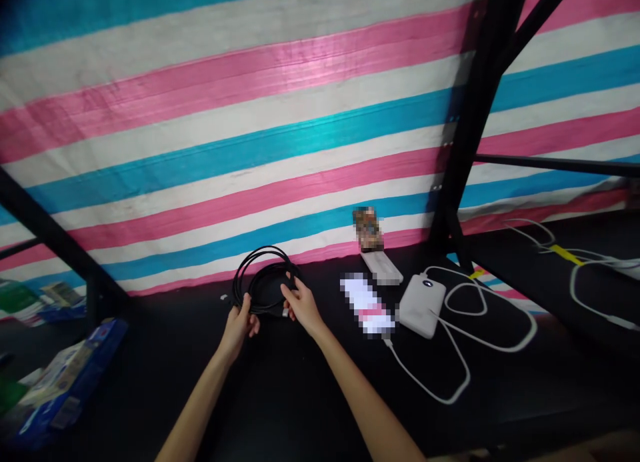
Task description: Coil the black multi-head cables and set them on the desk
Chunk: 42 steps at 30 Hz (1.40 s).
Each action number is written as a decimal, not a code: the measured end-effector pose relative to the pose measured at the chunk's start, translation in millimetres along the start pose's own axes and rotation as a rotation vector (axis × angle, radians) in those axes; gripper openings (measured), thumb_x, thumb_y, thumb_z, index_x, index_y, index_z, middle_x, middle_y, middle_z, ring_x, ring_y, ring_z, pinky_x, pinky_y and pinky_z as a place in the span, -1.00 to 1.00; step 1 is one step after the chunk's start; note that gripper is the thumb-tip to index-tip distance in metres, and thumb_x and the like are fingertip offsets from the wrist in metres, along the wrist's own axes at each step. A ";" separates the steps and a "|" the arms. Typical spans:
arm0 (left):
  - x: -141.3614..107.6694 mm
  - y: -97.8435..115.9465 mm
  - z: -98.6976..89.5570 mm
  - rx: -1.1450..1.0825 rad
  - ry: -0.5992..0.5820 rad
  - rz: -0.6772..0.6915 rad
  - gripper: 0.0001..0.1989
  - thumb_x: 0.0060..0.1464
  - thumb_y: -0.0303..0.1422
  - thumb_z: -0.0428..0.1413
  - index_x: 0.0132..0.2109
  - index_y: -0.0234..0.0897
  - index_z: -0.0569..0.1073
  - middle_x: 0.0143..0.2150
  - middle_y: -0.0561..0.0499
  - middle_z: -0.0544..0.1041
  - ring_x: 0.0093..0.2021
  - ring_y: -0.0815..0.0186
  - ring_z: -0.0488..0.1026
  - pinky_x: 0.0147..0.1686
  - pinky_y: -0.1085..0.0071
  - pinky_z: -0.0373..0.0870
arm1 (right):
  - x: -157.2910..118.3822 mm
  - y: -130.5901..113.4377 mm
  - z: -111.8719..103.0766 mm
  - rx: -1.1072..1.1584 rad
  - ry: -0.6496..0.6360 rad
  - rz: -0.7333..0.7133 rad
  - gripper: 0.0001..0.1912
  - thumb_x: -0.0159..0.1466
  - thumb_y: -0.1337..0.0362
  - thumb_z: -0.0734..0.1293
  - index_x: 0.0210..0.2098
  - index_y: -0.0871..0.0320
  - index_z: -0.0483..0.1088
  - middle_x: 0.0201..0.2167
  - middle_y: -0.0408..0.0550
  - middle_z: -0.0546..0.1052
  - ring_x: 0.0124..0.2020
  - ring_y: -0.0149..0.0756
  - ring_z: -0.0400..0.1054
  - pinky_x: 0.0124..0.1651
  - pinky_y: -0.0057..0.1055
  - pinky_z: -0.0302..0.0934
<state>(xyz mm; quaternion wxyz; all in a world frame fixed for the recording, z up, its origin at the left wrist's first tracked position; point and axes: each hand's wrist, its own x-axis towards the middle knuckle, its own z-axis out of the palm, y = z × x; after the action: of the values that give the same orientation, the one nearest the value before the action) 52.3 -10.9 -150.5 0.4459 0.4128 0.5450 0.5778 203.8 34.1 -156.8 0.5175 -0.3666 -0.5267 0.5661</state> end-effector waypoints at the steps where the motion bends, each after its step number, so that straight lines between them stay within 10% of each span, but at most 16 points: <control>1: 5.2 0.6 0.7 -0.015 -0.003 0.010 -0.49 -0.09 0.13 0.06 -0.53 -0.26 0.21 -0.76 0.20 0.17 -0.76 0.43 0.24 -0.77 0.56 0.02 | 2.7 1.5 0.3 0.001 0.010 -0.013 -0.24 0.12 -0.05 0.29 0.21 0.19 0.14 -0.70 -0.34 0.31 -0.82 -0.55 0.10 -0.78 -0.61 -0.03; 13: 7.6 -8.0 -20.3 -0.050 0.055 -0.094 -0.20 -0.04 -0.18 0.13 0.24 -0.47 0.01 -0.63 0.04 0.46 -0.71 0.32 0.38 -0.75 0.56 0.14 | 21.4 32.6 -16.5 -0.082 0.094 -0.012 -0.36 0.12 -0.02 0.28 0.08 0.27 0.31 -0.72 -0.26 0.38 -0.84 -0.55 0.03 -0.78 -0.59 -0.17; 20: 6.2 -10.1 -23.0 -0.098 0.217 -0.026 -0.32 -0.14 -0.20 0.13 0.14 -0.34 0.21 -0.71 0.22 0.32 -0.73 0.39 0.30 -0.74 0.59 0.12 | 18.0 21.9 -27.9 -0.048 0.243 0.000 -0.28 0.16 -0.05 0.23 0.18 0.29 0.17 -0.72 -0.31 0.31 -0.81 -0.55 -0.02 -0.74 -0.56 -0.14; 29: 4.9 -6.1 -21.0 -0.133 0.316 0.042 -0.73 -0.11 -0.25 0.08 -0.23 -0.27 0.34 -0.75 0.26 0.17 -0.76 0.46 0.17 -0.74 0.58 0.05 | 13.4 30.4 -34.0 -0.089 0.335 -0.038 -0.68 0.12 0.04 0.27 -0.39 0.22 0.38 -0.78 -0.31 0.21 -0.79 -0.55 0.00 -0.72 -0.55 -0.17; 37: 5.8 -7.5 -24.8 0.051 0.318 0.184 -0.87 0.01 -0.29 -0.04 -0.30 -0.24 0.28 -0.72 0.25 0.11 -0.75 0.45 0.14 -0.72 0.54 0.06 | 10.3 35.0 -36.3 -0.111 0.362 -0.044 -0.71 0.13 0.08 0.27 -0.45 0.21 0.39 -0.79 -0.34 0.10 -0.75 -0.53 -0.06 -0.67 -0.52 -0.21; 42: 5.5 -13.1 -22.9 0.370 0.348 0.435 -0.83 0.03 -0.36 0.01 -0.17 -0.22 0.27 -0.43 0.04 0.43 -0.40 0.31 0.44 -0.36 0.36 0.38 | 12.1 38.9 -35.8 -0.106 0.366 -0.056 -0.70 0.13 0.06 0.28 -0.44 0.21 0.39 -0.79 -0.33 0.09 -0.74 -0.52 -0.07 -0.67 -0.51 -0.22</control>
<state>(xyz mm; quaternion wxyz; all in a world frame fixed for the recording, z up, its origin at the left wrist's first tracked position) 29.6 -11.4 -165.0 0.1299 0.4883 0.6079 0.6125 228.1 57.1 -199.4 0.6000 -0.4753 -0.4630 0.4468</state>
